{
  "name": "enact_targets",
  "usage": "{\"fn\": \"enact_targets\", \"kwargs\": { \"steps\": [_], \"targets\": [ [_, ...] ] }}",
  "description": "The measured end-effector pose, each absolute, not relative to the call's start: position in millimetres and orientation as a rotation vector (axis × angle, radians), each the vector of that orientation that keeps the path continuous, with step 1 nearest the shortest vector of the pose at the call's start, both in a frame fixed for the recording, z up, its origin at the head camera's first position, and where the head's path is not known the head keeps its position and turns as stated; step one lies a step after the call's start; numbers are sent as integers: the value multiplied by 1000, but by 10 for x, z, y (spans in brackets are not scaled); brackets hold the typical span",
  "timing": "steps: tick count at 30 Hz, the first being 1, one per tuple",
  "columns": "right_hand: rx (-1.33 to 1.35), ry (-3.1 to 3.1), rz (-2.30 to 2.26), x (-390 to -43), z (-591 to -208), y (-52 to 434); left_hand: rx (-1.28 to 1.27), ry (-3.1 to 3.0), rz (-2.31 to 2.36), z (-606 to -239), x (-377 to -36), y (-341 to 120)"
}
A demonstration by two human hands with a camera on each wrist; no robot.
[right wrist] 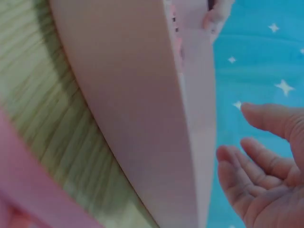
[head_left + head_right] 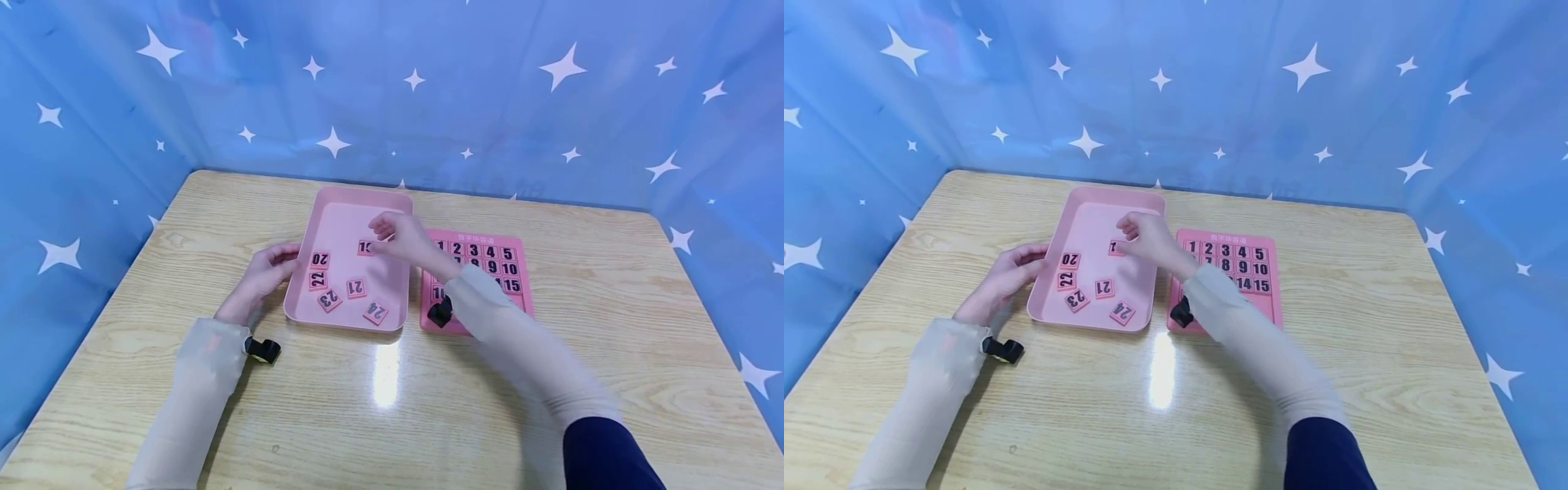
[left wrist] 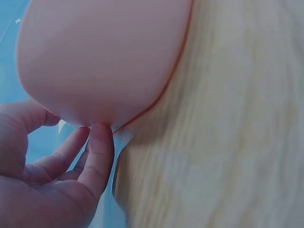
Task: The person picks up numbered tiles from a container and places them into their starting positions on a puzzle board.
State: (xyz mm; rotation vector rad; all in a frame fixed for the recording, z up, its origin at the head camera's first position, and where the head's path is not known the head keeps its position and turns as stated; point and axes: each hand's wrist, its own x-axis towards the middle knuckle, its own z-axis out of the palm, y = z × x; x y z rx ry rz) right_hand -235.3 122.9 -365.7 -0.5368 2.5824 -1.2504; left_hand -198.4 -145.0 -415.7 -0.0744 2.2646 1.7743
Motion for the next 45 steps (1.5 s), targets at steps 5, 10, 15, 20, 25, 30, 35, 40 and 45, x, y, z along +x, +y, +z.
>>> {"fn": "enact_targets", "kwargs": {
  "steps": [5, 10, 15, 20, 25, 30, 35, 40, 45],
  "targets": [
    [-418, 2560, -1245, -2432, -3786, 1116, -66, 2268, 1763, -4152, -1986, -1447],
    [-315, 2583, -1097, -2471, -3893, 1073, -75, 2265, 1760, -4155, -1985, -1435],
    [-389, 2674, -949, -2498, -3954, 1035, -65, 2284, 1755, -4152, -1974, -1417],
    [-395, 2708, -912, -2514, -3974, 1029, -53, 2280, 1757, -4155, -1979, -1405],
    [-405, 2701, -926, -2526, -3961, 1049, -50, 2286, 1753, -4157, -1987, -1407],
    [-506, 2708, -1001, -2448, -3785, 1116, -46, 2277, 1765, -4164, -1989, -1404],
    [-637, 2711, -1060, -2250, -3451, 1346, -45, 2285, 1764, -4159, -1990, -1395],
    [-723, 2739, -1071, -1987, -3289, 1811, -61, 2286, 1744, -4141, -1980, -1409],
    [-738, 2847, -1004, -1758, -3372, 2304, -71, 2289, 1751, -4142, -1973, -1429]
  ]
}}
